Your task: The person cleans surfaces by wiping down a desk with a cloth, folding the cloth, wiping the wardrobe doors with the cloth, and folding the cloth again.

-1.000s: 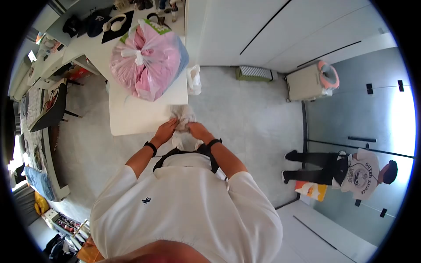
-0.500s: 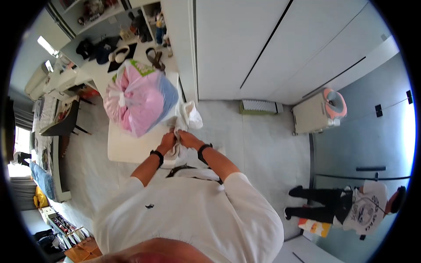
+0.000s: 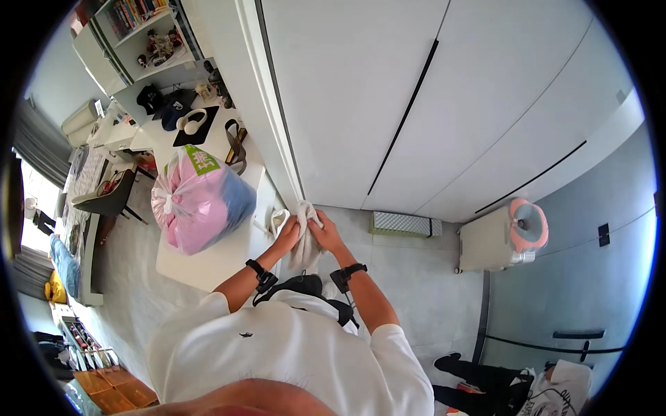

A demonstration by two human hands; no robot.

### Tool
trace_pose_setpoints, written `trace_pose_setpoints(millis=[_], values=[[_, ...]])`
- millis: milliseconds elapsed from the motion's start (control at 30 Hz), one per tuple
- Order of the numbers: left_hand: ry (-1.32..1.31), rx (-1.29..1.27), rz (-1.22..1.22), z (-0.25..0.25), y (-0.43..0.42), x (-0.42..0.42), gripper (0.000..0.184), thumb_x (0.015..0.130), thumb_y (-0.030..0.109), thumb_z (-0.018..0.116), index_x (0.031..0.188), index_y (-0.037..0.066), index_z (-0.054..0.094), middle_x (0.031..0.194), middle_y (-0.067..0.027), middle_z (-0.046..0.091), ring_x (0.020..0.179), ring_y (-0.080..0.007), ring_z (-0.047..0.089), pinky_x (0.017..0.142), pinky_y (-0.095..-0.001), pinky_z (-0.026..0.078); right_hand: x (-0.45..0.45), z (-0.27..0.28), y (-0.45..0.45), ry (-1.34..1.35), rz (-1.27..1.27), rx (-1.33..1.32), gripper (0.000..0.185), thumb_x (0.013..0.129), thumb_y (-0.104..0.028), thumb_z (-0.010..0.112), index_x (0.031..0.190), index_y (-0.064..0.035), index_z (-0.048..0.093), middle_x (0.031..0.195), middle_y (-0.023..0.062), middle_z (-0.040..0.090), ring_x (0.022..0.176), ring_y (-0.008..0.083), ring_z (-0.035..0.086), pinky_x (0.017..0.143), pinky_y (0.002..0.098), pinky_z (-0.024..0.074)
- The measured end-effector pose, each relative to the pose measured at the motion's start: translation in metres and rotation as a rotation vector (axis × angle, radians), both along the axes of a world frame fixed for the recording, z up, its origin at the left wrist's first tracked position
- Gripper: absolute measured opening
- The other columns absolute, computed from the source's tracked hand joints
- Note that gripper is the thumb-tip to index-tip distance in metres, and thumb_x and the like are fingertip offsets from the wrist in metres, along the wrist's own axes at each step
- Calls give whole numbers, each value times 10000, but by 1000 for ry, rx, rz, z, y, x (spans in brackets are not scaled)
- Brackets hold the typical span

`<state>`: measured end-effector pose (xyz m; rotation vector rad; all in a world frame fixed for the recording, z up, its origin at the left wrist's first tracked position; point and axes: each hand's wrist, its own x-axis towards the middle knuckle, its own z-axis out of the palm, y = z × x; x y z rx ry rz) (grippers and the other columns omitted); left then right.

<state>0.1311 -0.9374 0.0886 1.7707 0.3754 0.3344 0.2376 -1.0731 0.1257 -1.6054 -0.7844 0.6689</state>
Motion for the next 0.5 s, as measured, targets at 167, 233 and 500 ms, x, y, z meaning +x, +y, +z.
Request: trace_pose_setpoints(millis=[167, 233, 500], values=[[-175, -70, 149, 79, -39, 49, 518, 924, 295, 583, 1315, 9, 399, 1218, -135, 485, 1143, -239, 487, 1004, -356, 361, 34, 19, 8, 48, -54, 196, 397, 982, -233, 480, 1304, -12, 411, 1181, 109, 540, 1081, 199, 510, 953, 322, 405], [-247, -184, 68, 78, -37, 72, 554, 907, 298, 619, 1333, 28, 391, 1273, -139, 481, 1185, -215, 470, 1000, -350, 375, 57, 38, 7, 93, -55, 161, 399, 994, -263, 468, 1291, -7, 393, 1164, 108, 536, 1059, 206, 510, 938, 316, 407], [-304, -60, 0, 184, 21, 181, 382, 851, 149, 663, 1195, 24, 551, 1059, -104, 646, 986, -168, 613, 845, -323, 491, 179, 184, 13, -382, 81, -193, 488, 953, -393, 513, 1246, -5, 470, 962, 171, 641, 926, 309, 619, 820, 358, 473]])
